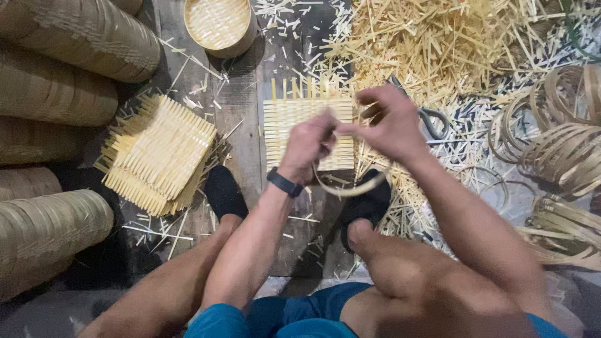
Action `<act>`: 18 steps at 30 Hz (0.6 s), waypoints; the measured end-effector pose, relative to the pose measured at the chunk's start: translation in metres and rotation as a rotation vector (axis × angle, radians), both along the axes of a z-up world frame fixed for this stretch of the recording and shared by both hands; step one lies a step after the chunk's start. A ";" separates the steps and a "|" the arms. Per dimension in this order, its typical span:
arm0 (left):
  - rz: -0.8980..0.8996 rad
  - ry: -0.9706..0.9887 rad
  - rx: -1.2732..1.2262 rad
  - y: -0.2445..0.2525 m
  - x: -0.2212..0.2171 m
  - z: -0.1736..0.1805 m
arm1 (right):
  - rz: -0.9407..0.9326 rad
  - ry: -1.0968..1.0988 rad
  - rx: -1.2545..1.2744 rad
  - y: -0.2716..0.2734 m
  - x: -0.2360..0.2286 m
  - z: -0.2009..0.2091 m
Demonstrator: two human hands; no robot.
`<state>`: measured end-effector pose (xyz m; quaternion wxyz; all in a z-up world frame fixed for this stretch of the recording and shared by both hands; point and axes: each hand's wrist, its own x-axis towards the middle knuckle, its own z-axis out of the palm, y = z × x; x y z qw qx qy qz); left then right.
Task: The person places a circular bamboo ring onto a flat woven bamboo mat, trims the excess mat with shears, and then removes the finished circular plate. This process is repeated multiple times to produce several plates.
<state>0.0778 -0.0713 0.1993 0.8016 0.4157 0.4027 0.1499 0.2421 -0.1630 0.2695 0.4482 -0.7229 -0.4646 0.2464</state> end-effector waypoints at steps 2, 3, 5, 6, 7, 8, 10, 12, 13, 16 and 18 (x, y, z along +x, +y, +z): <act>0.335 -0.407 -0.249 0.003 -0.014 -0.004 | -0.261 0.584 -0.277 -0.008 0.012 0.005; 0.502 -0.618 -0.368 0.009 -0.021 -0.003 | -0.190 0.730 -0.231 -0.010 0.017 0.009; 0.438 -0.656 -0.488 0.019 -0.031 0.003 | -0.047 1.019 -0.147 -0.019 0.024 0.017; 0.405 -0.674 -0.550 0.022 -0.035 0.008 | -0.012 0.981 -0.171 -0.023 0.027 0.020; 0.271 -0.668 -0.503 0.024 -0.036 0.013 | 0.019 0.943 -0.196 -0.027 0.030 0.023; 0.137 -0.661 -0.454 0.026 -0.037 0.019 | 0.050 0.904 -0.221 -0.029 0.033 0.026; 0.001 -0.549 -0.385 0.031 -0.035 0.033 | 0.109 0.835 -0.266 -0.024 0.035 0.032; -0.005 -0.335 -0.347 0.034 -0.034 0.045 | 0.143 0.796 -0.307 -0.016 0.033 0.035; 0.010 -0.334 -0.352 0.036 -0.035 0.050 | 0.150 0.787 -0.323 -0.010 0.031 0.037; 0.048 -0.326 -0.333 0.043 -0.040 0.054 | 0.194 0.664 -0.438 0.007 0.019 0.042; 0.064 -0.306 -0.271 0.040 -0.046 0.048 | 0.200 0.652 -0.450 0.012 0.012 0.044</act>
